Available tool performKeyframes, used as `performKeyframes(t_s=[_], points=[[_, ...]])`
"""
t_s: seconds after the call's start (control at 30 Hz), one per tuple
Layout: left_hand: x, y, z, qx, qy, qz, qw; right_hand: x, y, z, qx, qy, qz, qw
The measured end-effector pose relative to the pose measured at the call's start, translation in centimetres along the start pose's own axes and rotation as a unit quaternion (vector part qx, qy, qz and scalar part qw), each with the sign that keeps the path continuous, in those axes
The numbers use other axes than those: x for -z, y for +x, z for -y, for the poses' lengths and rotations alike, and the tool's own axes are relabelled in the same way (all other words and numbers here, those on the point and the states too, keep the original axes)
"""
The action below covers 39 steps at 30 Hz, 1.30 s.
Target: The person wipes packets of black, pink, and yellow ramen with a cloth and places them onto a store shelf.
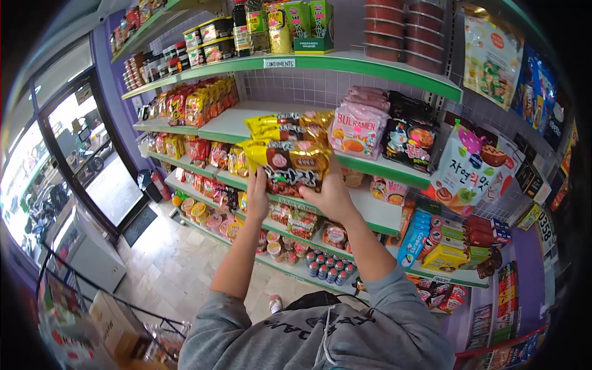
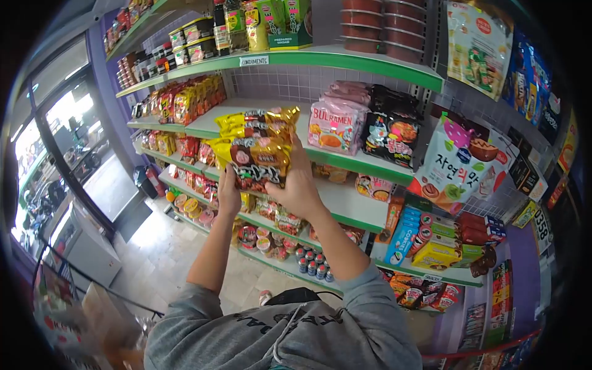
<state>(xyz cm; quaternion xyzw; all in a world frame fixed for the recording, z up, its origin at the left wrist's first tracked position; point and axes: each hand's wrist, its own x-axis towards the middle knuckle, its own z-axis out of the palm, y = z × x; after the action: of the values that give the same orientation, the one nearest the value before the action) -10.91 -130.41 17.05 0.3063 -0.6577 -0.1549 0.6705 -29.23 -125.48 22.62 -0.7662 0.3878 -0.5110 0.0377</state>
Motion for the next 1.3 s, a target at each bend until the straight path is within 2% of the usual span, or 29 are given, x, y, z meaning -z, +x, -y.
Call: performKeyframes(t_s=[0.03, 0.07, 0.13, 0.17, 0.2, 0.23, 0.27, 0.3, 0.33, 0.4, 0.43, 0.47, 0.5, 0.6, 0.67, 0.77, 0.8, 0.83, 0.87, 0.9, 0.93, 0.97, 1.0, 1.03, 1.07, 1.13, 1.17, 1.23, 1.3], points=[[-0.1, 2.8, 2.4, 0.132, -0.270, 0.010, 0.954, -1.1, 2.4, -1.1, 0.008, -0.013, -0.019, 1.000], [-0.3, 5.4, 5.8, 0.149, -0.266, 0.023, 0.952, -2.1, 4.7, -2.1, 0.016, -0.026, -0.037, 0.999], [-0.7, 10.8, 8.4, 0.194, -0.367, 0.085, 0.906, -4.6, 9.0, -5.9, -0.005, -0.065, -0.071, 0.995], [-1.1, 13.3, 9.4, 0.195, -0.371, 0.096, 0.903, -5.7, 10.9, -7.8, -0.026, -0.098, -0.102, 0.990], [-1.6, 16.1, 10.1, 0.201, -0.398, 0.161, 0.880, -6.4, 12.8, -9.5, -0.030, -0.107, -0.113, 0.987], [-2.3, 18.7, 11.1, 0.208, -0.424, 0.225, 0.852, -7.0, 14.4, -11.0, -0.080, -0.110, -0.122, 0.983], [-3.3, 21.1, 13.1, 0.207, -0.430, 0.238, 0.846, -7.3, 15.9, -12.2, -0.129, -0.113, -0.129, 0.977], [-4.4, 22.9, 15.4, 0.243, -0.458, 0.268, 0.812, -7.4, 17.4, -12.6, -0.204, -0.080, -0.113, 0.969], [-5.3, 24.3, 17.8, 0.279, -0.482, 0.297, 0.776, -7.9, 18.6, -14.0, -0.214, -0.087, -0.120, 0.965], [-7.4, 26.5, 20.2, 0.305, -0.489, 0.326, 0.750, -9.0, 20.3, -18.0, -0.274, -0.131, -0.162, 0.939], [-8.9, 27.4, 21.9, 0.328, -0.469, 0.323, 0.753, -9.4, 20.9, -20.4, -0.283, -0.136, -0.169, 0.934], [-10.2, 28.0, 22.9, 0.349, -0.449, 0.321, 0.757, -9.6, 21.4, -22.8, -0.296, -0.102, -0.217, 0.925], [-10.9, 28.1, 21.4, 0.346, -0.449, 0.299, 0.767, -9.5, 21.9, -23.7, -0.306, -0.068, -0.264, 0.912], [-13.8, 29.3, 22.6, 0.359, -0.448, 0.340, 0.745, -8.8, 22.5, -25.0, -0.369, -0.048, -0.310, 0.875], [-15.5, 29.4, 23.0, 0.376, -0.459, 0.359, 0.720, -8.3, 23.0, -27.8, -0.359, -0.066, -0.341, 0.867], [-16.8, 29.0, 22.8, 0.401, -0.446, 0.330, 0.729, -7.4, 23.5, -31.4, -0.322, -0.095, -0.350, 0.875], [-16.5, 28.7, 22.1, 0.386, -0.412, 0.327, 0.758, -7.5, 23.6, -29.8, -0.324, -0.100, -0.351, 0.873], [-16.5, 28.6, 21.7, 0.368, -0.378, 0.323, 0.785, -7.7, 23.7, -28.2, -0.336, -0.166, -0.363, 0.853], [-17.1, 28.5, 22.2, 0.369, -0.381, 0.324, 0.783, -7.9, 23.8, -27.4, -0.347, -0.230, -0.372, 0.829], [-17.9, 28.4, 22.9, 0.357, -0.385, 0.336, 0.782, -8.6, 23.7, -28.5, -0.315, -0.344, -0.376, 0.801], [-18.5, 28.4, 23.5, 0.344, -0.387, 0.347, 0.782, -8.8, 23.6, -28.6, -0.317, -0.346, -0.375, 0.799], [-18.8, 28.6, 23.6, 0.346, -0.389, 0.348, 0.780, -8.9, 23.8, -27.8, -0.303, -0.425, -0.362, 0.772], [-19.1, 28.7, 23.7, 0.343, -0.350, 0.359, 0.794, -9.1, 24.0, -26.5, -0.288, -0.500, -0.347, 0.739], [-19.4, 28.8, 23.7, 0.340, -0.311, 0.370, 0.807, -9.7, 24.4, -25.2, -0.281, -0.620, -0.335, 0.651], [-19.7, 28.9, 23.6, 0.341, -0.313, 0.373, 0.804, -9.6, 24.4, -24.2, -0.284, -0.623, -0.334, 0.648], [-19.7, 29.2, 23.8, 0.315, -0.294, 0.401, 0.809, -9.5, 24.4, -22.9, -0.273, -0.673, -0.268, 0.633], [-19.2, 29.4, 23.4, 0.315, -0.294, 0.403, 0.807, -9.6, 24.3, -23.2, -0.282, -0.639, -0.272, 0.662], [-17.5, 30.1, 21.5, 0.335, -0.372, 0.454, 0.737, -9.9, 23.8, -24.0, -0.270, -0.621, -0.284, 0.679], [-16.1, 30.4, 19.4, 0.346, -0.357, 0.460, 0.736, -10.2, 23.3, -24.5, -0.257, -0.601, -0.293, 0.698]])
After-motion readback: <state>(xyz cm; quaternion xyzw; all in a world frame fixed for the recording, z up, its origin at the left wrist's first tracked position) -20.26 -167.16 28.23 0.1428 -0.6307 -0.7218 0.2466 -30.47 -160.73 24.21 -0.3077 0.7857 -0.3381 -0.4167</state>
